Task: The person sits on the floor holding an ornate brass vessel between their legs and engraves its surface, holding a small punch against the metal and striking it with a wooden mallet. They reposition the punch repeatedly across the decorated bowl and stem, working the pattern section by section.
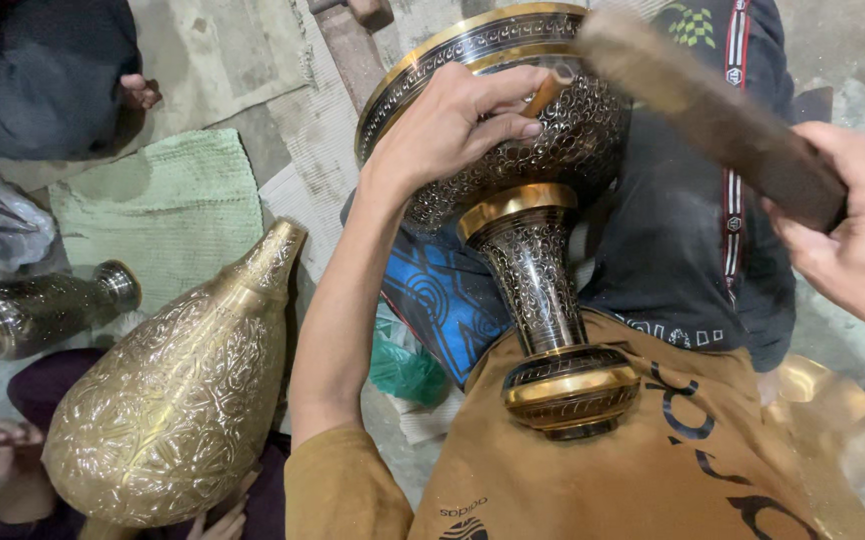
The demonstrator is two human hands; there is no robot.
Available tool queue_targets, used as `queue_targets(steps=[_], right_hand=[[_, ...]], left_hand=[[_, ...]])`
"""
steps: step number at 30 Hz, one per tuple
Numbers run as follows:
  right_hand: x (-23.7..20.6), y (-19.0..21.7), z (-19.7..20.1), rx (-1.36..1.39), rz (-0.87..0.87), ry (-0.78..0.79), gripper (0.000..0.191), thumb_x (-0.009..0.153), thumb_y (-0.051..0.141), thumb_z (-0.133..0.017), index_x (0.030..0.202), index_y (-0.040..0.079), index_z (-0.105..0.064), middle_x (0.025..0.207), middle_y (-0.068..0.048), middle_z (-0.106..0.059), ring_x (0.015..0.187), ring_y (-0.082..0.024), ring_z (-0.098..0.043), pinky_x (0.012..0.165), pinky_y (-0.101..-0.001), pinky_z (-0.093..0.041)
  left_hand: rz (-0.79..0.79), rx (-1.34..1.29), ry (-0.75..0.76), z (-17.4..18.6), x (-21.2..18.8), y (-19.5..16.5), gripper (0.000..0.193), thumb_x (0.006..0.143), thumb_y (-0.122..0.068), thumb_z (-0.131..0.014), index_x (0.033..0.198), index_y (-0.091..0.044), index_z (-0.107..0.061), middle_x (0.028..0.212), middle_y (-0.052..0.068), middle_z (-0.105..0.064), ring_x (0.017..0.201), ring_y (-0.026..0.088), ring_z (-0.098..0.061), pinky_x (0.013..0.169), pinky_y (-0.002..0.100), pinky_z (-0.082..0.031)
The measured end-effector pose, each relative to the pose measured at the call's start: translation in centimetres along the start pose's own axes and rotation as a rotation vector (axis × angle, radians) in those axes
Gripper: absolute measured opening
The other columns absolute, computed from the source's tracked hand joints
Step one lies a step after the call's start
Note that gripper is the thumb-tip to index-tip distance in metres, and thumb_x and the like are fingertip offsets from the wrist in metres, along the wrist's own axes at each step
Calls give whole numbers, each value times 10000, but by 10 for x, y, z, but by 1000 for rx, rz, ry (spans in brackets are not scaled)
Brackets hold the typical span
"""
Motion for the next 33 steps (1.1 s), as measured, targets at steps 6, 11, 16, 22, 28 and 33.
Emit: queue_targets(steps=[6, 11, 16, 22, 28, 33], right_hand=[[0, 1, -2, 88, -29, -25, 471, 893, -76, -701, 1327, -8, -530, 916, -205, -636, 728, -330, -614, 633, -384, -494], [-9, -7, -1, -137, -43, 83, 608, 783, -75, -680, 1368, 44, -564, 895, -198, -670, 762, -335, -696, 680, -413, -542], [-24, -14, -18, -462, -171, 121, 603, 851, 148, -743, 1431, 135, -583, 845, -218, -715, 789, -421, -697, 708, -497, -549], [-43, -17, -47, -429, -264, 182, 706, 820, 186, -755, 1500, 222, -570, 897, -198, -733, 848, -432, -700, 752, -524, -539], [-51, -32, -47, -350, -247, 94, 713, 821, 214, -769, 1505, 209, -565, 931, -221, -714, 859, -442, -688, 755, -521, -532], [-42, -30, -42, -439, -214, 115, 651, 892, 218, -740, 1525, 229, -589, 920, -206, -730, 874, -427, -701, 772, -510, -539]], left_hand=[[-10, -23, -8, -1, 0, 4, 418, 1003, -151, -789, 1379, -114, -612, 768, 94, -647, 658, 252, -638, 650, 379, -497], [32, 29, -1, 0, 3, 5, 413, 987, -171, -822, 1355, -114, -644, 745, 141, -614, 632, 282, -590, 624, 380, -473], [-47, -90, 80, -3, 22, 9, 387, 999, -138, -803, 1342, -80, -633, 864, 110, -738, 727, 210, -712, 671, 322, -538], [-102, -170, 231, -4, 36, 15, 374, 1012, -105, -799, 1345, -58, -635, 1002, 89, -788, 959, 150, -802, 817, 271, -624], [97, -287, 161, -1, 24, 15, 402, 999, -102, -784, 1363, -57, -620, 906, 79, -795, 862, 101, -766, 761, 285, -597], [47, -289, 166, 3, 21, 14, 365, 1050, -111, -772, 1372, -55, -612, 975, 73, -785, 940, 112, -792, 814, 291, -625]])
Point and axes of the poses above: each hand's wrist, its own x-axis towards the middle knuckle, its own z-axis out of the back of the hand, y = z × x, the point moved 3 cm from there along x, towards the middle knuckle
